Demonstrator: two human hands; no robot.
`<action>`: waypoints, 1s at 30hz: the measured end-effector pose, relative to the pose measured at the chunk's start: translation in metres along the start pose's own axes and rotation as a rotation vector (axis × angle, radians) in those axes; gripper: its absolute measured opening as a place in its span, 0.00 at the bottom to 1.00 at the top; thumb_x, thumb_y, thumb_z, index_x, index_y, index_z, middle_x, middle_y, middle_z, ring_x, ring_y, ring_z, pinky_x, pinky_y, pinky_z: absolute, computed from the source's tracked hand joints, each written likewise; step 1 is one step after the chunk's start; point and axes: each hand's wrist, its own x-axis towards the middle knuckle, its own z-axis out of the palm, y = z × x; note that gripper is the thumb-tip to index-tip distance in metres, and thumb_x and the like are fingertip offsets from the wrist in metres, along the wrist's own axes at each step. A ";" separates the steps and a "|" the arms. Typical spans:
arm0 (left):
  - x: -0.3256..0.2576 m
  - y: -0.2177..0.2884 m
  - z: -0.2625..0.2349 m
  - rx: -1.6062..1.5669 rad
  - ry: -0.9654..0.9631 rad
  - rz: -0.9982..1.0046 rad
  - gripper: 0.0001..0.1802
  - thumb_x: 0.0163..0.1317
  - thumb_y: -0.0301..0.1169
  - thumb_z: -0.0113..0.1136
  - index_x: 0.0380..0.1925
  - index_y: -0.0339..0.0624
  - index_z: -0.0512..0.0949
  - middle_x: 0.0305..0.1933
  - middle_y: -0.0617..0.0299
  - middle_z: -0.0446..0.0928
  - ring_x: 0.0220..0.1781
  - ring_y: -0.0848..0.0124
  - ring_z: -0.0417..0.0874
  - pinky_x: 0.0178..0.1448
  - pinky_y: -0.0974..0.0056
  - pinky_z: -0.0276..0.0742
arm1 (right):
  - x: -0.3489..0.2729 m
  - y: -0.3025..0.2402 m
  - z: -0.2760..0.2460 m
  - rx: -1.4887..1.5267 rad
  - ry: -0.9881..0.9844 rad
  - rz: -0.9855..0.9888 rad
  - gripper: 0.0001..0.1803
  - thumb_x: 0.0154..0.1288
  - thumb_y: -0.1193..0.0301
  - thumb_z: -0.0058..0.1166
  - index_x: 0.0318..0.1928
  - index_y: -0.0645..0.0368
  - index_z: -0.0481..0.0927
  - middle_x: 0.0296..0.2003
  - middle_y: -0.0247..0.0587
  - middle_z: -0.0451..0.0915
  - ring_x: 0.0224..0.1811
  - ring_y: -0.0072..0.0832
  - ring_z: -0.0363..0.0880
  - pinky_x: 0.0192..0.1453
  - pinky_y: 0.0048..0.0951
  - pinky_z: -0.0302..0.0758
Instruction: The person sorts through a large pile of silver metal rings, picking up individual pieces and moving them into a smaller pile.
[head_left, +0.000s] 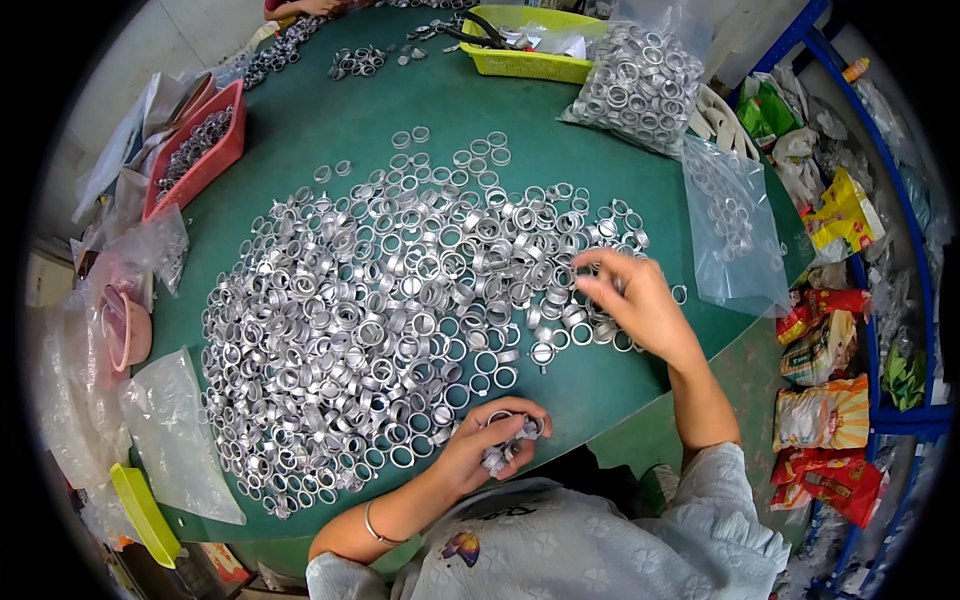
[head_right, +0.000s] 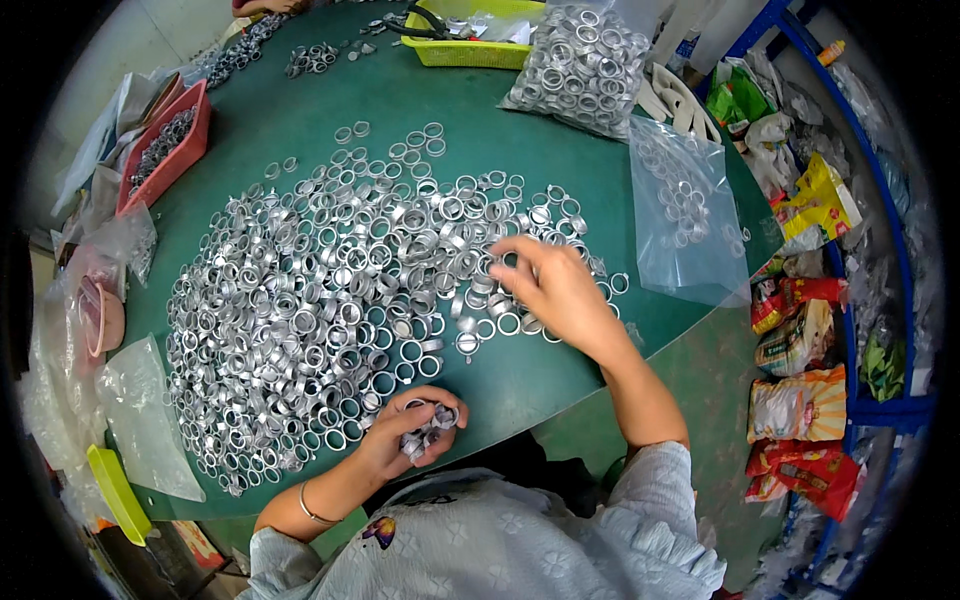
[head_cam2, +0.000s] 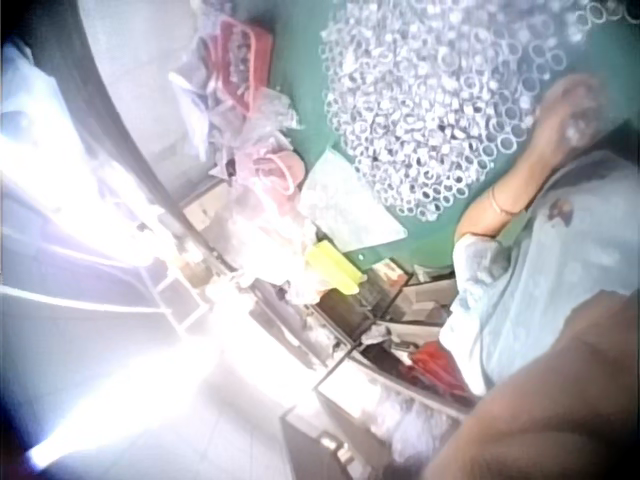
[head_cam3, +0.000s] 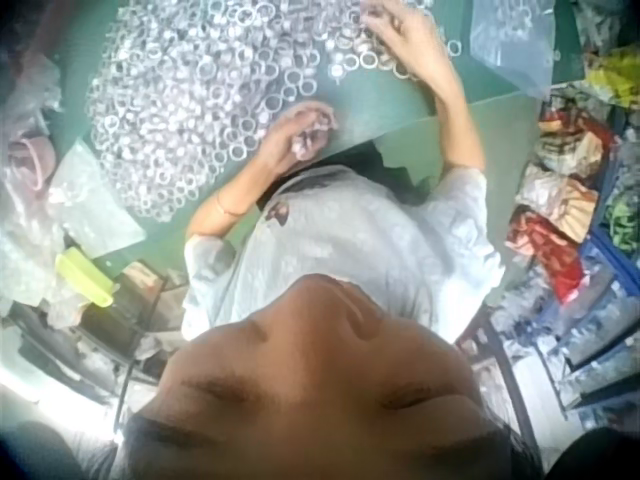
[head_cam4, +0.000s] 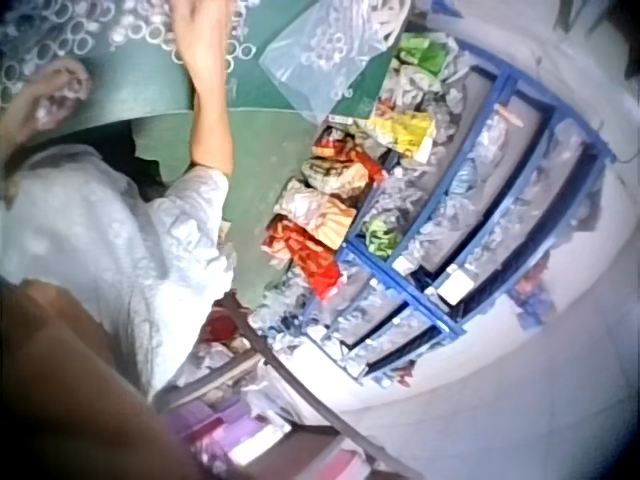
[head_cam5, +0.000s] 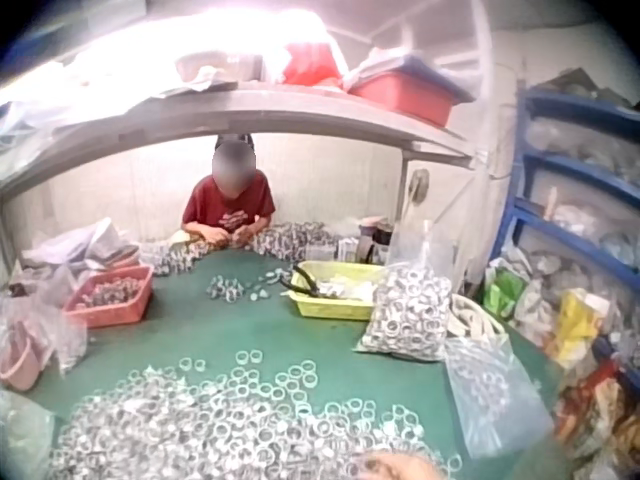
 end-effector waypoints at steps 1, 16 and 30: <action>0.000 0.000 0.000 0.009 0.016 0.002 0.14 0.61 0.35 0.50 0.41 0.37 0.73 0.38 0.51 0.72 0.18 0.73 0.67 0.15 0.75 0.60 | 0.009 -0.001 -0.002 -0.059 0.067 -0.059 0.09 0.57 0.71 0.53 0.37 0.62 0.78 0.14 0.39 0.66 0.15 0.23 0.62 0.22 0.27 0.61; -0.002 0.008 0.003 0.026 0.018 -0.073 0.15 0.62 0.35 0.50 0.41 0.35 0.73 0.38 0.49 0.71 0.16 0.75 0.67 0.16 0.75 0.60 | 0.062 0.026 0.006 -0.175 -0.016 -0.073 0.09 0.56 0.71 0.53 0.28 0.67 0.76 0.16 0.45 0.73 0.17 0.39 0.70 0.26 0.33 0.67; -0.004 0.008 -0.001 -0.001 -0.055 -0.053 0.13 0.64 0.30 0.47 0.44 0.34 0.72 0.38 0.54 0.72 0.19 0.77 0.67 0.17 0.76 0.60 | 0.056 -0.003 0.003 -0.238 -0.342 -0.196 0.13 0.50 0.86 0.41 0.35 0.65 0.77 0.34 0.49 0.78 0.38 0.46 0.75 0.44 0.37 0.71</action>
